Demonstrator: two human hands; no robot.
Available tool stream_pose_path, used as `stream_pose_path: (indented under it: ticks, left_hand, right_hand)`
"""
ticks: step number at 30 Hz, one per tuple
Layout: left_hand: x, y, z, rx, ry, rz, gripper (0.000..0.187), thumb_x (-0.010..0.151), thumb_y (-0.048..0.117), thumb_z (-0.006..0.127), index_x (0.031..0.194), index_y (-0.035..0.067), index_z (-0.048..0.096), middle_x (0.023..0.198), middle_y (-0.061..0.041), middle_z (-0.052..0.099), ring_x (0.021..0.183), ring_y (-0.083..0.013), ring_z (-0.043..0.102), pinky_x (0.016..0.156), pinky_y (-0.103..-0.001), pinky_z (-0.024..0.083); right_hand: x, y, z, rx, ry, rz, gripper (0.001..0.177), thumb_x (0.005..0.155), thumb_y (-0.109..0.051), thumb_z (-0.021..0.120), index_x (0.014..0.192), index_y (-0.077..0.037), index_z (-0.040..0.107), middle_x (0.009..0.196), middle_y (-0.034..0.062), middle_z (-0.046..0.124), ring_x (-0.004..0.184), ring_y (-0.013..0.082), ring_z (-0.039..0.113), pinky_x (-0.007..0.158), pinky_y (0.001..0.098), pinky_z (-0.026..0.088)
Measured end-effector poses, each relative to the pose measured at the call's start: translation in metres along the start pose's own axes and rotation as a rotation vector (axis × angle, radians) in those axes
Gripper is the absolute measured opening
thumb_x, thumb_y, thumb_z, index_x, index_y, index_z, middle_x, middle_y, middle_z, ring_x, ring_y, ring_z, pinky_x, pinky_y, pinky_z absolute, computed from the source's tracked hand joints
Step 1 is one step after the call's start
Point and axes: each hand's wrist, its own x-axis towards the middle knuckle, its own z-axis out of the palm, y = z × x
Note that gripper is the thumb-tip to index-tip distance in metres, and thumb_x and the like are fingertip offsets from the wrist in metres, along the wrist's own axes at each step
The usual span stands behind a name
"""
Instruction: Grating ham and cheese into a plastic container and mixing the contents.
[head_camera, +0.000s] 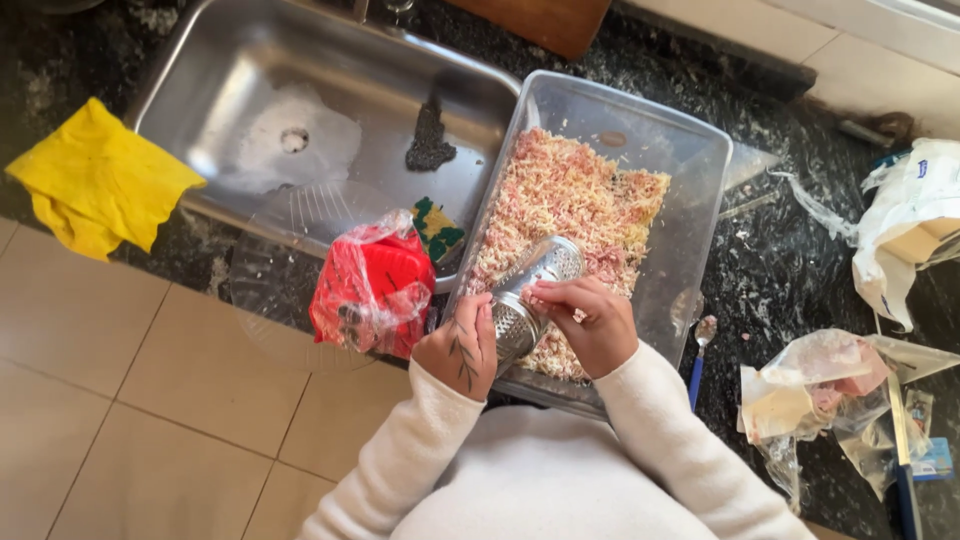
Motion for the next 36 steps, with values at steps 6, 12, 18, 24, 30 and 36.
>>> stream_pose_path:
  ticks: [6,12,18,24,30,36]
  left_hand:
    - [-0.002,0.001,0.000,0.000,0.007,-0.011,0.016,0.103,0.017,0.056,0.112,0.009,0.067,0.084,-0.016,0.075,0.072,-0.0364,0.073,0.060,-0.043,0.057]
    - [0.000,0.001,0.002,0.000,0.008,-0.010,0.016,0.103,0.017,0.056,0.111,0.009,0.067,0.083,-0.016,0.075,0.071,-0.0363,0.073,0.059,-0.043,0.056]
    - [0.001,0.000,0.000,-0.012,0.011,0.002,0.016,0.103,0.017,0.056,0.112,0.009,0.067,0.083,-0.017,0.075,0.072,-0.0371,0.073,0.060,-0.044,0.056]
    - [0.001,0.001,-0.001,-0.068,0.007,-0.004,0.017,0.103,0.019,0.057,0.113,0.011,0.068,0.084,-0.019,0.074,0.076,-0.0378,0.074,0.064,-0.044,0.057]
    - [0.004,0.011,0.003,-0.163,-0.189,-0.084,0.022,0.100,0.022,0.059,0.116,0.012,0.070,0.075,-0.019,0.071,0.068,-0.0339,0.074,0.061,-0.043,0.056]
    - [0.012,0.013,-0.005,-0.149,-0.261,-0.134,0.025,0.101,0.023,0.056,0.118,0.009,0.069,0.075,-0.014,0.072,0.064,-0.0246,0.073,0.064,-0.037,0.055]
  right_hand:
    - [0.001,0.022,0.004,0.000,0.015,0.079,0.024,0.083,-0.002,0.079,0.105,-0.011,0.080,0.103,0.0068,0.079,0.089,0.0190,0.075,0.080,0.0305,0.059]
    - [0.011,0.028,0.005,-0.034,0.033,0.101,0.019,0.087,-0.005,0.079,0.104,-0.010,0.081,0.098,0.0078,0.079,0.086,0.0198,0.074,0.079,0.0313,0.059]
    - [0.015,0.023,-0.006,0.070,0.082,0.170,0.015,0.090,-0.007,0.075,0.106,-0.006,0.077,0.099,0.0070,0.079,0.089,0.0149,0.076,0.080,0.0286,0.060]
    - [-0.005,0.034,-0.014,0.671,-0.006,0.370,0.020,0.102,-0.009,0.060,0.119,-0.001,0.064,0.098,0.0044,0.077,0.091,0.0129,0.077,0.083,0.0280,0.062]
    - [-0.020,0.054,-0.009,0.622,-0.005,0.515,0.023,0.102,-0.014,0.062,0.120,-0.001,0.065,0.099,0.0058,0.073,0.086,0.0115,0.068,0.071,0.0267,0.054]
    - [-0.033,0.076,0.020,0.872,-0.008,0.481,0.025,0.102,-0.018,0.068,0.120,0.000,0.065,0.106,0.0046,0.072,0.095,0.0101,0.069,0.086,0.0259,0.059]
